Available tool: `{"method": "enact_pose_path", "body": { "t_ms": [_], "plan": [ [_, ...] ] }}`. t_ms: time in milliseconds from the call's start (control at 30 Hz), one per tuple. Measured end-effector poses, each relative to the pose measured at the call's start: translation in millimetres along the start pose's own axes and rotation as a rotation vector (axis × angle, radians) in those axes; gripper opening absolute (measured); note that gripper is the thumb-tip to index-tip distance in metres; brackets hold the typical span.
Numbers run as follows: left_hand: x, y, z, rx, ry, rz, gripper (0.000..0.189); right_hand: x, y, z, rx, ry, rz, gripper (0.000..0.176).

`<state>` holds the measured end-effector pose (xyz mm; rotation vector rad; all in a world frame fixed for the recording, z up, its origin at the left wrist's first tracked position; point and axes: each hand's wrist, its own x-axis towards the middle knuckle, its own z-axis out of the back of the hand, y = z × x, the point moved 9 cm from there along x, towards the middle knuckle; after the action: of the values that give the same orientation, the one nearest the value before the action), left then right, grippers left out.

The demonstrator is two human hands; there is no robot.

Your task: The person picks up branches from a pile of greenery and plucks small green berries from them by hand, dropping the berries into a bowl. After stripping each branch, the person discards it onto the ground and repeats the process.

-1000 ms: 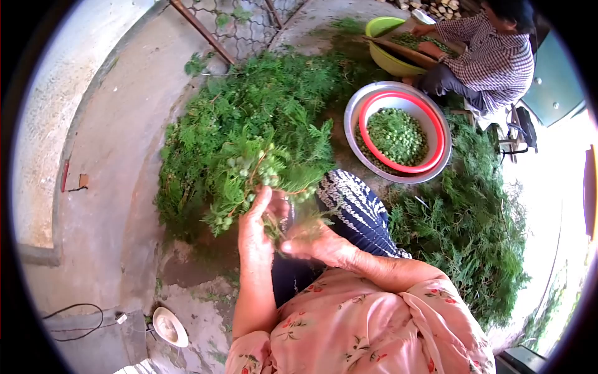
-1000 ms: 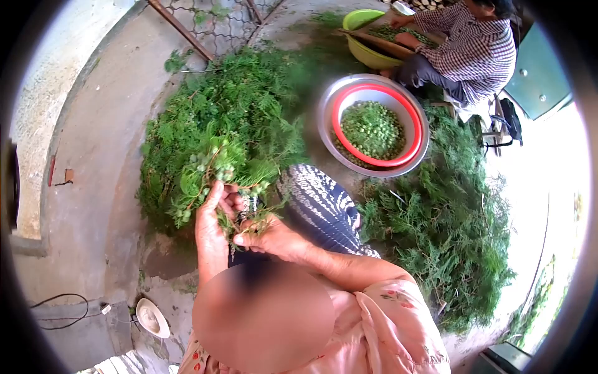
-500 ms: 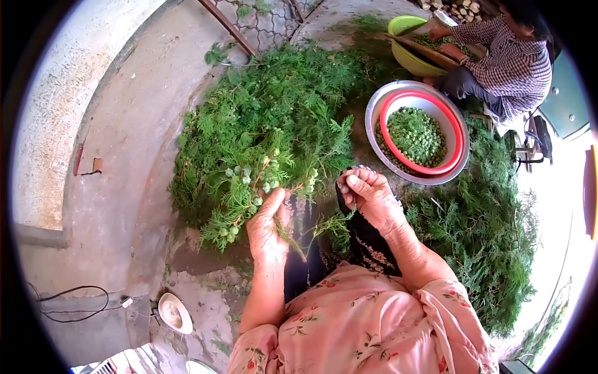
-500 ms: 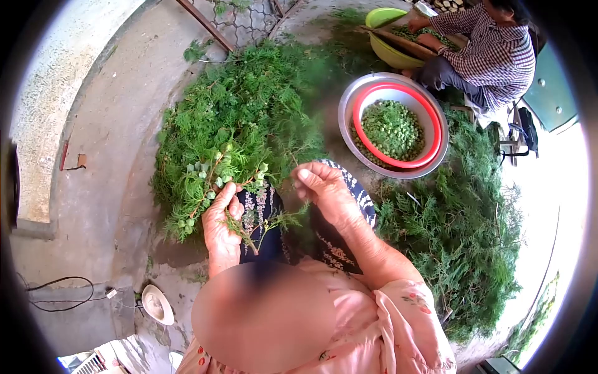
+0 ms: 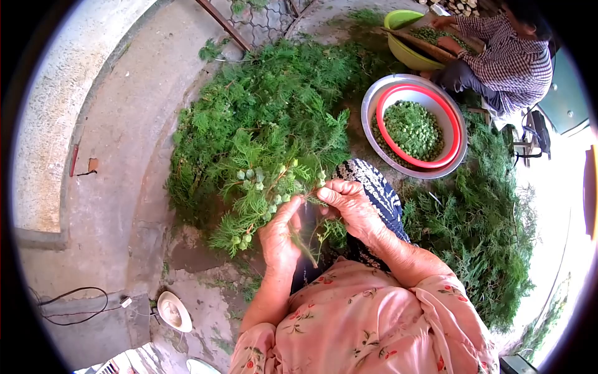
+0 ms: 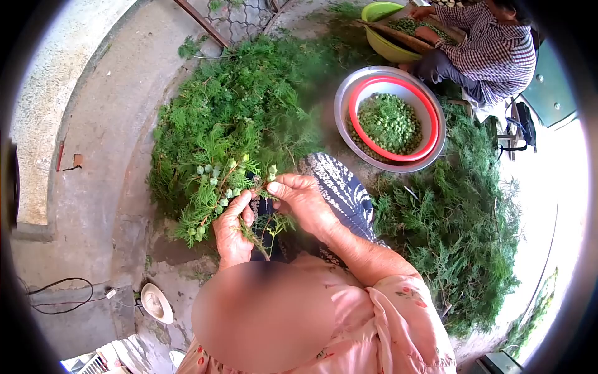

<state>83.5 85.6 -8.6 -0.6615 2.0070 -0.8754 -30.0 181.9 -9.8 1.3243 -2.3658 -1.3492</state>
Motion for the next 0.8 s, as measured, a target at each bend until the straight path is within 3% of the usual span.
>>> {"method": "enact_pose_path", "body": {
  "t_ms": [200, 300, 467, 700, 800],
  "plan": [
    [-11, -5, 2, 0.075, -0.103, -0.044, 0.019, 3, -12, 22, 0.132, -0.204, -0.076, 0.014],
    [-4, -15, 15, -0.002, -0.114, -0.045, 0.014, 20, 2, 34, 0.149, -0.021, 0.081, 0.012],
    [-6, -9, 12, -0.044, -0.111, -0.001, 0.015, 13, -15, 8, 0.247, 0.129, -0.111, 0.017],
    [-1, 1, 10, 0.022, -0.103, 0.0, 0.015, 9, -26, 11, 0.214, 0.105, -0.223, 0.026],
    [9, 10, 15, 0.095, -0.077, -0.011, 0.018, 11, -24, 15, -0.003, 0.024, -0.183, 0.023]
  ]
}}
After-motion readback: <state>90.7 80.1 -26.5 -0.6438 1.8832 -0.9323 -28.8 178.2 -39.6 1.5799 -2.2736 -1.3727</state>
